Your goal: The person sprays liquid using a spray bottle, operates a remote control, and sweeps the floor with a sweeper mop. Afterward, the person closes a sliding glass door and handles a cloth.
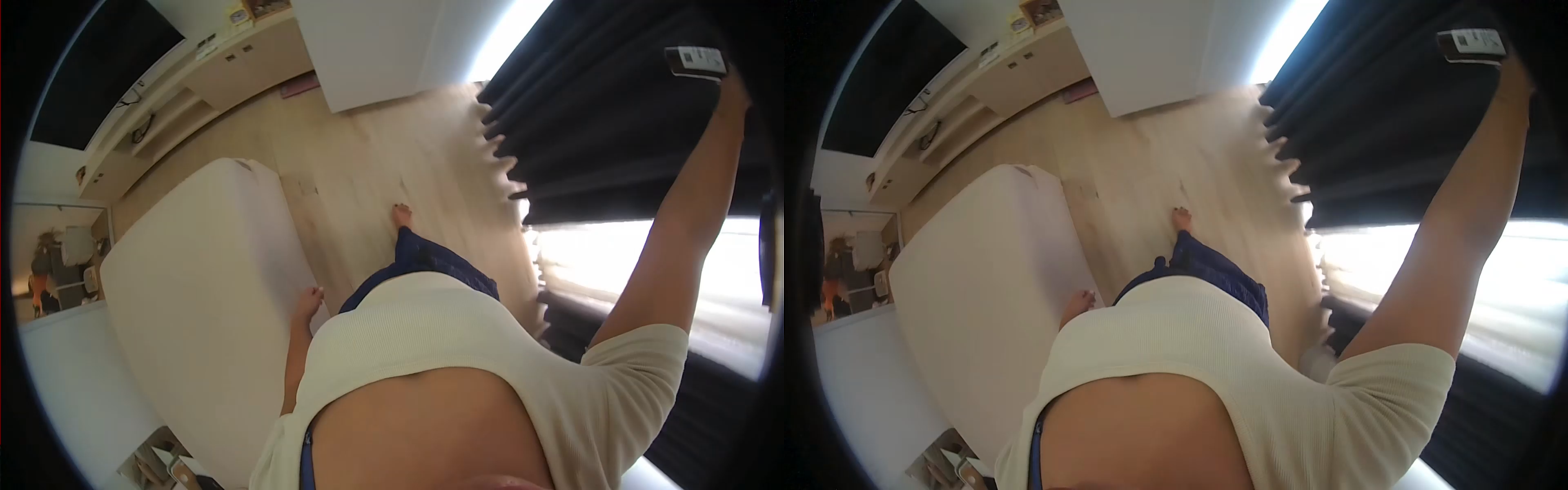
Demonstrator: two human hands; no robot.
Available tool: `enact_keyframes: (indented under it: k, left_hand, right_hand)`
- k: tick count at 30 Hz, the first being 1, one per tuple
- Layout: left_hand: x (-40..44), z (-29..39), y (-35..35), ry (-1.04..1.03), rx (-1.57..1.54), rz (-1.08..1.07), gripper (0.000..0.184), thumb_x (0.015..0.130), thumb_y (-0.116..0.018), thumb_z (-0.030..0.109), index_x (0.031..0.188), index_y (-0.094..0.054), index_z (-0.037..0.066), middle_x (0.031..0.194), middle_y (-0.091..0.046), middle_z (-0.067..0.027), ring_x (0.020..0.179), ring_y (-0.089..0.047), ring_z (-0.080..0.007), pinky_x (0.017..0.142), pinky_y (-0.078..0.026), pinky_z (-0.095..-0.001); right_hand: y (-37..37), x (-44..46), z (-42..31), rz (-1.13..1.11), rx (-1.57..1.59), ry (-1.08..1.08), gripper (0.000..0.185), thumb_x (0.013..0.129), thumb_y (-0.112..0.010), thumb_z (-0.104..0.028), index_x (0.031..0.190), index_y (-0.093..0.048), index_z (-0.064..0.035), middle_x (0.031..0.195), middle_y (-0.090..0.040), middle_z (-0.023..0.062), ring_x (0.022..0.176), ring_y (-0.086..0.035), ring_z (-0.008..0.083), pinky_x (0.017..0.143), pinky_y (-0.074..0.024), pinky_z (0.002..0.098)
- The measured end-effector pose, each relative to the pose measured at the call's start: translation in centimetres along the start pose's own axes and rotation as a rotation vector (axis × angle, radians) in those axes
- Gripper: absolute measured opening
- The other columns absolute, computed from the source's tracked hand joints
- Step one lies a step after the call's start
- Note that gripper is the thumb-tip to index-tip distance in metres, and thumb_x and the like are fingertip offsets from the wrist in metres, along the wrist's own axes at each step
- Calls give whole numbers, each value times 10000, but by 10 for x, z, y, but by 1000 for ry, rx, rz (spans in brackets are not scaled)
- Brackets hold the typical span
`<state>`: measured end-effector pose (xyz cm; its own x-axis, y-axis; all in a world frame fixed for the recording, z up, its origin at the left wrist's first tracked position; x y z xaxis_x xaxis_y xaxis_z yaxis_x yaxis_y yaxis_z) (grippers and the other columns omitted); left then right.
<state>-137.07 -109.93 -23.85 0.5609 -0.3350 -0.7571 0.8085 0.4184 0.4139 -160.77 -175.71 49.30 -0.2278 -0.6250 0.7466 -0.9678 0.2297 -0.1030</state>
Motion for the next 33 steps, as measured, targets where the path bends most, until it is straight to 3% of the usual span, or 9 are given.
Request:
enact_keyframes:
  k: [3,5,9,13,17,21,24,31,33]
  left_hand:
    - [-8,18,10,89,-66,48,342,816,-495,285,885,-566,-42,745,-593,-103,664,-552,-188,612,-436,-337]
    - [23,-4,18,95,-68,77,347,811,-495,292,882,-571,-39,750,-595,-112,667,-558,-199,614,-439,-343]
    - [63,33,37,25,-54,236,348,815,-487,307,916,-578,-14,820,-598,-132,757,-567,-225,690,-439,-335]
    - [56,119,58,-53,-224,343,309,842,-484,261,957,-547,-18,787,-570,-60,723,-525,-151,677,-424,-286]
    - [55,135,68,-82,-363,408,342,842,-504,289,996,-547,-14,819,-582,-62,740,-529,-150,697,-426,-285]
    - [65,48,29,92,-333,327,300,835,-501,286,890,-568,-1,771,-594,-100,697,-546,-195,651,-435,-321]
    - [70,-30,4,201,-179,261,286,818,-502,277,828,-568,-1,724,-587,-134,655,-563,-225,608,-449,-335]
    - [121,-85,-4,488,-733,216,316,826,-469,308,739,-574,23,677,-566,-111,637,-560,-210,586,-444,-350]
    - [154,-54,62,218,-502,261,303,827,-474,308,758,-568,29,671,-563,-101,647,-549,-203,601,-433,-350]
  right_hand:
    - [-36,46,74,-60,13,-29,528,852,-512,-384,1081,-505,92,969,-555,172,809,-559,251,689,-455,373]
    - [-88,59,142,-227,354,-97,236,840,-420,-88,1013,-544,13,968,-595,98,911,-575,193,804,-460,262]
    - [-258,-212,143,-1037,-124,448,295,823,-503,-94,1101,-565,-170,900,-619,44,847,-587,154,722,-453,262]
    - [-344,-353,57,-1357,552,-436,167,758,-650,-221,832,-615,-75,606,-527,-9,558,-489,66,504,-391,244]
    - [-432,-416,30,-1302,760,-540,232,816,-580,-283,826,-603,-53,772,-587,17,596,-495,58,496,-354,174]
    - [-440,-524,-42,-1356,749,338,252,844,-537,-300,832,-594,-55,754,-573,16,537,-482,60,457,-363,212]
    - [-526,-482,-29,-1335,829,-573,210,828,-566,-258,800,-598,-52,774,-596,26,679,-537,92,587,-427,228]
    - [-598,-599,-55,-1656,623,-274,225,789,-615,-233,744,-543,-25,661,-503,10,567,-449,84,519,-379,223]
    - [-644,-598,-57,-1566,727,-239,215,786,-618,-235,768,-553,-31,674,-509,13,579,-463,88,534,-391,229]
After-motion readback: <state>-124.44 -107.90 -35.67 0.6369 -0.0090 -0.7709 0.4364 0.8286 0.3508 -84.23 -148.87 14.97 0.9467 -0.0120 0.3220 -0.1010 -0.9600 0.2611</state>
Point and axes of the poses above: each hand's wrist, its own x-axis towards the middle knuckle, its own y-axis out of the back of the hand, z = x × y, the point moved 9 cm from there along x, towards the middle knuckle
